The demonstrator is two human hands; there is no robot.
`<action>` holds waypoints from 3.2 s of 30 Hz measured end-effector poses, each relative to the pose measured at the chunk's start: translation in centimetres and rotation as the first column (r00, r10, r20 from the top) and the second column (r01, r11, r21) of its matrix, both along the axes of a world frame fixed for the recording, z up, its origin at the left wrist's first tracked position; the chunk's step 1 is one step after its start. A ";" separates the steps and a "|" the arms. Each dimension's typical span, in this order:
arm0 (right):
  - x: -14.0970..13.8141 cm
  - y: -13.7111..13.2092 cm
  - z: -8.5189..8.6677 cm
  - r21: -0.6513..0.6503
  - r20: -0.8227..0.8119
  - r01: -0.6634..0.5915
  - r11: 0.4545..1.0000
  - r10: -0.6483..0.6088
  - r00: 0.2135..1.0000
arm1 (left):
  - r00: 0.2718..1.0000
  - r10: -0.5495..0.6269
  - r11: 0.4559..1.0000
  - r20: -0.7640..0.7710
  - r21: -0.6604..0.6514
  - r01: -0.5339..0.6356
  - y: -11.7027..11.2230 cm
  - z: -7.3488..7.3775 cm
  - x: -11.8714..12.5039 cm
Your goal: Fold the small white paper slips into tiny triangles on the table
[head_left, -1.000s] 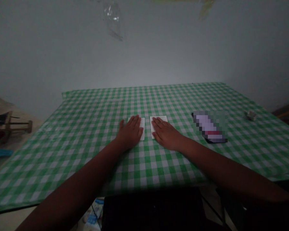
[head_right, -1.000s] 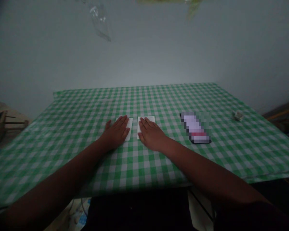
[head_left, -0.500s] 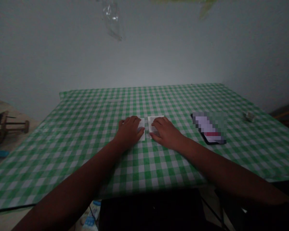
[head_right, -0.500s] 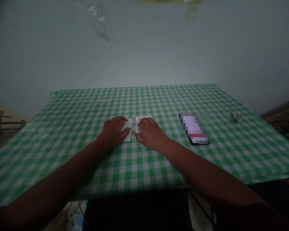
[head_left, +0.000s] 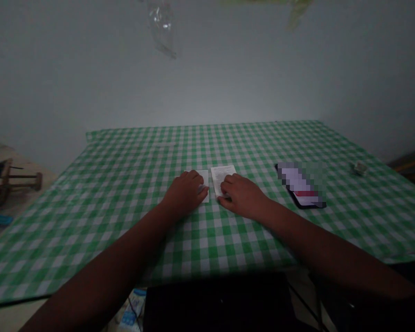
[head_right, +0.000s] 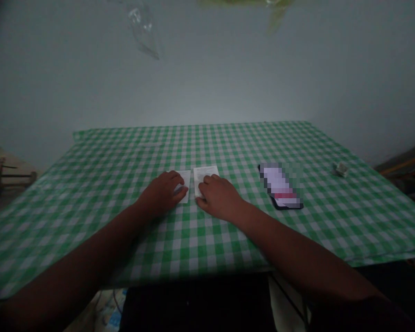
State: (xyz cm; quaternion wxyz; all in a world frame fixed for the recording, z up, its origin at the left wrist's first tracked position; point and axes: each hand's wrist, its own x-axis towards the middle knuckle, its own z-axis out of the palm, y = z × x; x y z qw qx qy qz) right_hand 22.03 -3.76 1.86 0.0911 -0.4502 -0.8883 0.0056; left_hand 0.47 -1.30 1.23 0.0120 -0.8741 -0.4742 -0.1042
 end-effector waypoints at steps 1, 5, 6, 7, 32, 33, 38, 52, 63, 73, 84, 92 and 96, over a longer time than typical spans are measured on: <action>0.0 0.0 0.0 0.000 -0.003 0.003 1.000 -0.003 1.000 | 1.000 -0.009 1.000 0.002 -0.007 0.009 0.0 0.0 -0.1; 0.2 0.1 -0.1 -0.002 -0.020 0.037 0.999 -0.037 0.999 | 0.999 -0.033 0.999 0.017 -0.036 0.034 0.0 0.1 -0.2; 0.3 0.2 -0.1 -0.002 -0.024 0.043 0.999 -0.043 0.999 | 0.999 -0.039 0.998 0.024 -0.043 0.040 0.0 0.2 -0.2; 0.3 0.2 -0.1 -0.001 -0.027 0.046 0.999 -0.046 0.999 | 0.999 -0.044 0.998 0.032 -0.052 0.045 -0.1 0.4 -0.2; 1.3 2.0 -2.1 -0.116 -0.248 -0.070 0.991 0.039 0.968 | 0.821 -0.405 0.851 0.403 -0.161 0.499 -2.0 0.9 0.9; 1.3 2.0 -2.1 -0.113 -0.255 -0.078 0.991 0.046 0.966 | 0.831 -0.384 0.869 0.403 -0.145 0.472 -1.7 0.7 0.9; 1.0 1.5 -0.8 -0.009 -0.292 -0.128 0.992 0.120 0.949 | 0.928 -0.243 0.963 0.283 -0.041 0.265 -0.1 -0.6 0.4; 0.8 0.2 0.5 -0.082 -0.115 -0.293 0.953 0.283 0.952 | 0.989 0.109 0.993 -0.101 0.050 -0.104 -0.6 0.8 0.4; 1.2 0.2 1.1 -0.092 -0.038 -0.143 0.985 0.140 0.989 | 0.909 0.352 0.936 -0.224 0.067 -0.346 -0.3 1.7 -1.4; 2.0 0.7 -0.4 -0.111 -0.129 -0.196 0.974 0.181 0.975 | 0.989 -0.135 0.990 0.065 -0.025 0.137 -0.7 1.3 -0.6; 3.6 1.0 1.3 -0.203 -0.170 -0.261 0.944 0.229 0.959 | 0.961 -0.270 0.952 0.065 -0.129 0.277 -0.8 0.2 -0.2; 3.2 0.7 2.0 -0.218 -0.102 -0.207 0.954 0.189 0.977 | 0.960 -0.271 0.951 0.062 -0.139 0.278 -0.9 0.6 -0.2; 2.6 0.6 1.9 -0.166 -0.050 -0.185 0.969 0.179 0.983 | 0.960 -0.273 0.954 0.057 -0.114 0.278 -1.0 0.6 -0.2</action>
